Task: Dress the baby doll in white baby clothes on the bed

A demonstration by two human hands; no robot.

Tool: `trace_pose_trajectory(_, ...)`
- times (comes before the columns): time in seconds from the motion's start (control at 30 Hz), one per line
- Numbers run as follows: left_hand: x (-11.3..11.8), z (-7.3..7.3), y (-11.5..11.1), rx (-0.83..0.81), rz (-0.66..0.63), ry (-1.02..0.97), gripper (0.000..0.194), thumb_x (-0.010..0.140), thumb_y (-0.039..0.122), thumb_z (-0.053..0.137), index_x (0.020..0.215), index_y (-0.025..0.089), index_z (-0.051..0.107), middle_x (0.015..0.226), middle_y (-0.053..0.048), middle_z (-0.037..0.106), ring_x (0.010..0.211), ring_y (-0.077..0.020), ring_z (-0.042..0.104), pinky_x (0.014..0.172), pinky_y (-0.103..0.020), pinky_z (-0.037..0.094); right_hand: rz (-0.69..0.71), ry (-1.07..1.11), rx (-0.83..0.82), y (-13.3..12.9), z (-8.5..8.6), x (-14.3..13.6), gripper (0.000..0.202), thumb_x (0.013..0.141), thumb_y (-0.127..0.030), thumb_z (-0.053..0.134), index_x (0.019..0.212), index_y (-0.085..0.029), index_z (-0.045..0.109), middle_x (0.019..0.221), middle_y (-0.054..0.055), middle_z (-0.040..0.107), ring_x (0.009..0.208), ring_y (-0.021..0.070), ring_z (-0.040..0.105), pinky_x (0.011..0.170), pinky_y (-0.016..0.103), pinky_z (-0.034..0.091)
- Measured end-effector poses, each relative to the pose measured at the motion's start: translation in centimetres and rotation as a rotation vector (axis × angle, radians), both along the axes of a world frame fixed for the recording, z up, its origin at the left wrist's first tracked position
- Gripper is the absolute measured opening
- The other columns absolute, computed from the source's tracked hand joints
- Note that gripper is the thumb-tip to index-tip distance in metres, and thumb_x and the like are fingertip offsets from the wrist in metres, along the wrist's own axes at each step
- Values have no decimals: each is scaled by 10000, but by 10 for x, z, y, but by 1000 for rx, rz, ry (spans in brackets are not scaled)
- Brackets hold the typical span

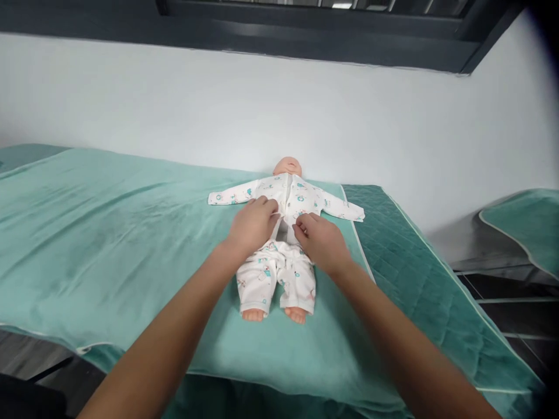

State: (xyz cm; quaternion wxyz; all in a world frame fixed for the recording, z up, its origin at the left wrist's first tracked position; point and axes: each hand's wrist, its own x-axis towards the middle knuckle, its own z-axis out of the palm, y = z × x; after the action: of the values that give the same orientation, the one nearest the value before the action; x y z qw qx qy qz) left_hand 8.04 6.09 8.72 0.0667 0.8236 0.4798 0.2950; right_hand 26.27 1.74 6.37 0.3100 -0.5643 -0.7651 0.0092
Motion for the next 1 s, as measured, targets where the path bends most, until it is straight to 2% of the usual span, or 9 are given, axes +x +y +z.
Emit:
trace_pose_trajectory(0.17, -34, -17, 12, -209, 187, -1041, 165, 841, 371, 593, 868, 221, 531, 867, 0, 580, 749, -155, 563, 636, -275, 474, -58, 724, 35, -3, 2, 32, 144, 893, -356, 593, 878, -213, 596, 725, -10, 646, 662, 142, 603, 658, 271, 467)
trace_pose_trajectory(0.27, -73, -37, 22, -321, 295, -1349, 215, 757, 343, 654, 814, 199, 506, 847, 0, 565, 713, -145, 568, 613, -286, 507, -260, 1013, 72, -14, -17, 70, 208, 848, -407, 640, 879, -204, 609, 698, -12, 645, 635, 137, 595, 649, 268, 483)
trace_pose_trajectory(0.37, -104, -55, 27, -371, 448, -1241, 198, 743, 321, 643, 785, 190, 500, 786, -2, 555, 662, -149, 561, 587, -300, 507, -483, 978, -42, -28, -42, 108, 244, 811, -435, 663, 848, -195, 638, 714, 14, 674, 632, 153, 603, 635, 285, 473)
trace_pose_trajectory(0.47, -114, -62, 24, -298, 578, -856, 179, 776, 338, 617, 831, 196, 524, 791, -15, 563, 645, -164, 548, 601, -324, 484, -556, 733, -215, -42, -57, 128, 266, 812, -457, 650, 839, -193, 659, 731, 43, 695, 636, 190, 623, 631, 319, 453)
trace_pose_trajectory(0.57, -103, -62, 12, -23, 595, -533, 185, 791, 313, 607, 924, 199, 549, 944, -63, 592, 815, -213, 573, 743, -373, 478, -582, 490, -146, -51, -54, 120, 303, 848, -502, 613, 850, -201, 645, 751, 56, 685, 651, 208, 609, 638, 340, 432)
trace_pose_trajectory(0.63, -92, -60, 2, 71, 505, -477, 218, 798, 309, 612, 982, 198, 572, 1008, -75, 597, 915, -227, 571, 806, -369, 469, -559, 408, -35, -52, -45, 104, 319, 868, -524, 596, 881, -207, 627, 766, 51, 667, 654, 199, 584, 637, 335, 425)
trace_pose_trajectory(0.77, -80, -57, -13, -407, 102, -558, 241, 815, 396, 640, 952, 197, 644, 863, -39, 654, 804, -199, 600, 714, -305, 465, -138, 366, -9, -44, -23, 64, 217, 909, -431, 593, 936, -217, 620, 841, 35, 651, 732, 175, 574, 705, 319, 445)
trace_pose_trajectory(0.87, -83, -54, -17, -646, -57, -598, 245, 807, 425, 666, 887, 194, 678, 833, -32, 665, 756, -180, 584, 669, -277, 442, 248, 359, -111, -33, -12, 38, 164, 918, -374, 607, 863, -221, 627, 838, 21, 629, 777, 162, 561, 732, 306, 440)
trace_pose_trajectory(1.0, -90, -48, -18, -721, -172, -603, 218, 779, 384, 702, 913, 213, 680, 847, -21, 631, 749, -162, 550, 657, -261, 424, 381, 470, -147, -19, -15, 17, 227, 876, -374, 674, 733, -210, 610, 754, 9, 570, 730, 155, 521, 663, 298, 409)
